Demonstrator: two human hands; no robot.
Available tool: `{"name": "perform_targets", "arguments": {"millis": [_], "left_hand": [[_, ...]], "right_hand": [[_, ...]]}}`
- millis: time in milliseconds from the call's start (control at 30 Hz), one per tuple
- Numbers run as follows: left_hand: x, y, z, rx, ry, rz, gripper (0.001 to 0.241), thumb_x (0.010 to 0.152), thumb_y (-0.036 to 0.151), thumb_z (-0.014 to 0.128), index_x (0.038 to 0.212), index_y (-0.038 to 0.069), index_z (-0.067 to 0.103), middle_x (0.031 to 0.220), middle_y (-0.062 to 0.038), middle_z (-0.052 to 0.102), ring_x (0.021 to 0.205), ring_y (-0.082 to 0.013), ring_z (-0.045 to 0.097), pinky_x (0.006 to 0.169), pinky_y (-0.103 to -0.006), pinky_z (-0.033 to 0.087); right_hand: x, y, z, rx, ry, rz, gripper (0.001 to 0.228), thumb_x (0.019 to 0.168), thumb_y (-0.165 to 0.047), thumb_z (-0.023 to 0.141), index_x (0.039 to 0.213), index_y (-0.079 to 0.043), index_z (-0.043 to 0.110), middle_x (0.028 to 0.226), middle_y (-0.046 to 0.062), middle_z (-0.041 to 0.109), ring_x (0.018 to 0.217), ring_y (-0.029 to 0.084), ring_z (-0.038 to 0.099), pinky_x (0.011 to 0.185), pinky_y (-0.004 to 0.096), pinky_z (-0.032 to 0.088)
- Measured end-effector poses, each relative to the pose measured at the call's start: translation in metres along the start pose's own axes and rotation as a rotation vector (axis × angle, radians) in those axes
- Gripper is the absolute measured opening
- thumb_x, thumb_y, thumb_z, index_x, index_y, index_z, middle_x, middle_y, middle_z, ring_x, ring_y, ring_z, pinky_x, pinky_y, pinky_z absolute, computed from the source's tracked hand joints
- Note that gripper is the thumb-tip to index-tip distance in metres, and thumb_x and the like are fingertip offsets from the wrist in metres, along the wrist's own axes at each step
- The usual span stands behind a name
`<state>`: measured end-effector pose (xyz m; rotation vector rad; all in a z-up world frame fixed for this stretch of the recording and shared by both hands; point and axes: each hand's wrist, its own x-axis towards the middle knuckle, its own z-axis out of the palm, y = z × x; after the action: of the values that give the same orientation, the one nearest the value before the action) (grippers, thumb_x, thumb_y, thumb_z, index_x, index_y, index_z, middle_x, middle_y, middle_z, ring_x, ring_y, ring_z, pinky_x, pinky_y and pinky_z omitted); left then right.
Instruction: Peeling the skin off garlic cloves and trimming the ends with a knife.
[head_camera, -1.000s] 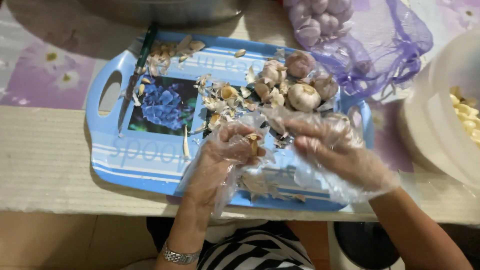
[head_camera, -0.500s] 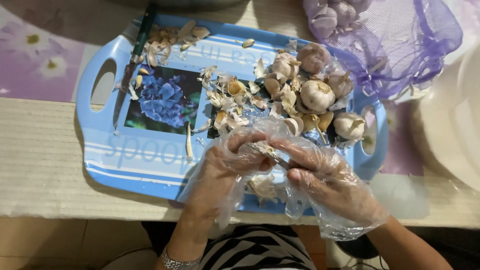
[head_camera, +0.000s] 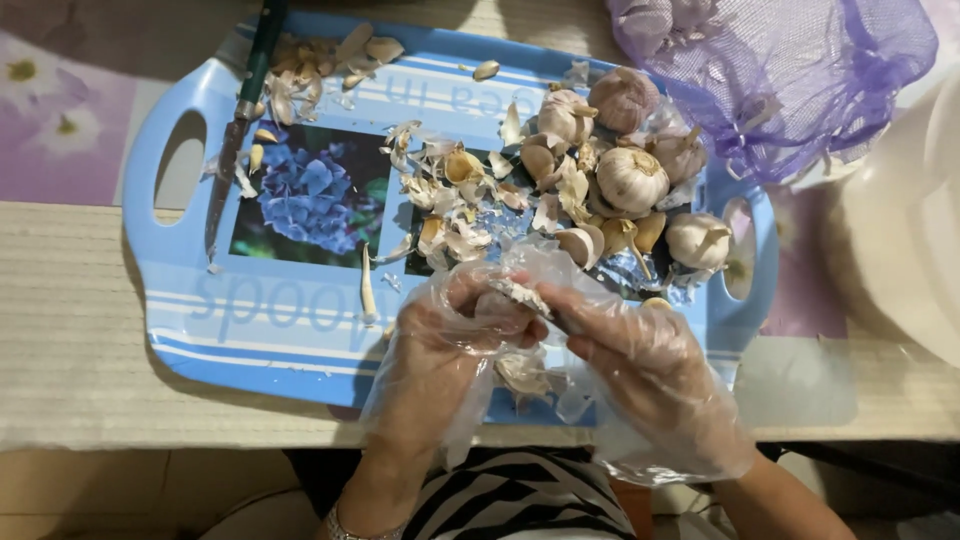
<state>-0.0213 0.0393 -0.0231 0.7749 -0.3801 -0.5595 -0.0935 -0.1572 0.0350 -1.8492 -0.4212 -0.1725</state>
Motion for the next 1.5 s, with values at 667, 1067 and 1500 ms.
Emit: {"name": "perform_targets", "arguments": {"millis": [667, 1067, 1500], "left_hand": [[0.001, 0.002, 0.008, 0.163, 0.048, -0.19, 0.019, 0.103, 0.015, 0.069, 0.115, 0.002, 0.076, 0.113, -0.012, 0.078, 0.1, -0.0188, 0.075, 0.083, -0.0226, 0.065], [-0.007, 0.03, 0.013, 0.073, -0.081, -0.309, 0.051, 0.088, -0.022, 0.061, 0.133, 0.002, 0.059, 0.155, -0.018, 0.055, 0.131, -0.032, 0.068, 0.094, -0.0338, 0.071], [-0.008, 0.021, 0.025, -0.155, 0.236, -0.302, 0.023, 0.093, -0.002, 0.072, 0.115, 0.005, 0.075, 0.129, -0.012, 0.074, 0.122, -0.0246, 0.069, 0.105, -0.0403, 0.058]], "right_hand": [[-0.036, -0.004, -0.001, 0.083, 0.072, 0.386, 0.039, 0.101, -0.027, 0.053, 0.138, -0.017, 0.059, 0.087, 0.005, 0.074, 0.064, 0.01, 0.064, 0.045, 0.016, 0.055], [-0.049, 0.004, -0.016, 0.455, 0.346, 0.568, 0.047, 0.1, -0.015, 0.053, 0.144, 0.002, 0.054, 0.08, 0.006, 0.063, 0.056, 0.012, 0.053, 0.042, 0.018, 0.046], [-0.043, -0.007, 0.027, -0.027, 0.076, 0.405, 0.05, 0.102, -0.023, 0.047, 0.152, -0.022, 0.042, 0.074, -0.004, 0.058, 0.048, 0.006, 0.04, 0.037, 0.021, 0.041]]}}
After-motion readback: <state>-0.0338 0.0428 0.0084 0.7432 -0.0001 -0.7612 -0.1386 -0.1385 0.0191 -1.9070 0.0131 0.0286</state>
